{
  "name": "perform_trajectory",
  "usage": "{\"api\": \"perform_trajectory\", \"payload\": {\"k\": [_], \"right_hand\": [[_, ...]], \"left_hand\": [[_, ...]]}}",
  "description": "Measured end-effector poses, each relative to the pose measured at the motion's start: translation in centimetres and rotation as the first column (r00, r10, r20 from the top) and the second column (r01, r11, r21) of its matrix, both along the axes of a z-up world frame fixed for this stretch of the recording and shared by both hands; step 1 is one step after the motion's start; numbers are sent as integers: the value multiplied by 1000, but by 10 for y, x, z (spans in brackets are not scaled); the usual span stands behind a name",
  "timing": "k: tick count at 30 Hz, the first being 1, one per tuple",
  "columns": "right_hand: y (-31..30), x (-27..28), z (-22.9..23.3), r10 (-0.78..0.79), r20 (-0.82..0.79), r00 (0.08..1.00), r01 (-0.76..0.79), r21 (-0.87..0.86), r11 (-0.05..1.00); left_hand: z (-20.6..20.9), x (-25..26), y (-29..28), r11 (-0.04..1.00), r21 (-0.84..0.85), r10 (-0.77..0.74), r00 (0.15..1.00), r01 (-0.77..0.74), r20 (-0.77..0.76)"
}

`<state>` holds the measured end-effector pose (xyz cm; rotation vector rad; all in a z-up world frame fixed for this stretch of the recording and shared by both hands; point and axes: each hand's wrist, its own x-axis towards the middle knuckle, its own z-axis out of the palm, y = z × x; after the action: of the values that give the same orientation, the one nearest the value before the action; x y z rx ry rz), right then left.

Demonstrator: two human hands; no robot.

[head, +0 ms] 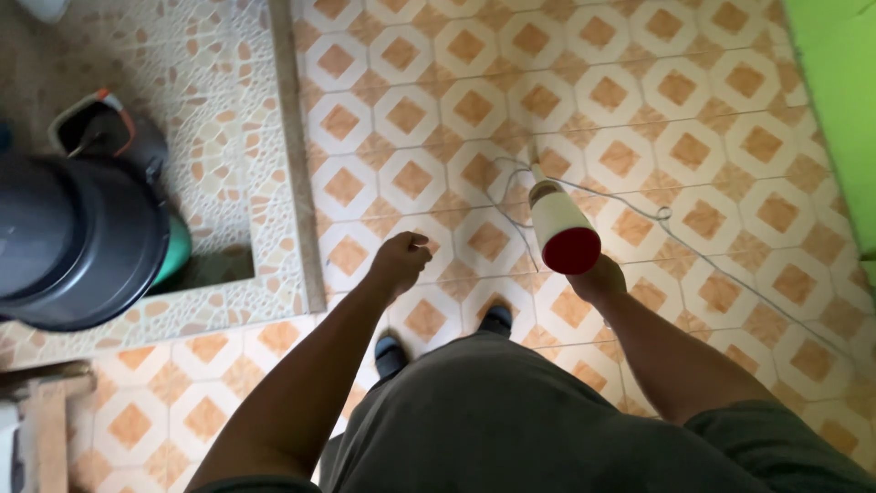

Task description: Vacuuming the floor and wall edges using a handheld vacuum cleaner.

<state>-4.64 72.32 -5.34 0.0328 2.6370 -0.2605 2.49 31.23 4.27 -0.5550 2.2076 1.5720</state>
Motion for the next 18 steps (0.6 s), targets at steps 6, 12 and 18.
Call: {"api": "perform_trajectory", "payload": {"k": [6, 12, 18], "right_hand": [[-83, 34, -4, 135, -30, 990, -136, -41, 990], [-178, 71, -5, 238, -35, 971, -241, -134, 961], [-285, 113, 39, 387, 4, 922, -378, -202, 903]], "left_hand": [[6, 61, -76, 995, -7, 95, 995, -95, 31], [5, 118, -137, 984, 8, 176, 983, -177, 54], [-2, 160, -181, 975, 39, 219, 975, -220, 30]]}}
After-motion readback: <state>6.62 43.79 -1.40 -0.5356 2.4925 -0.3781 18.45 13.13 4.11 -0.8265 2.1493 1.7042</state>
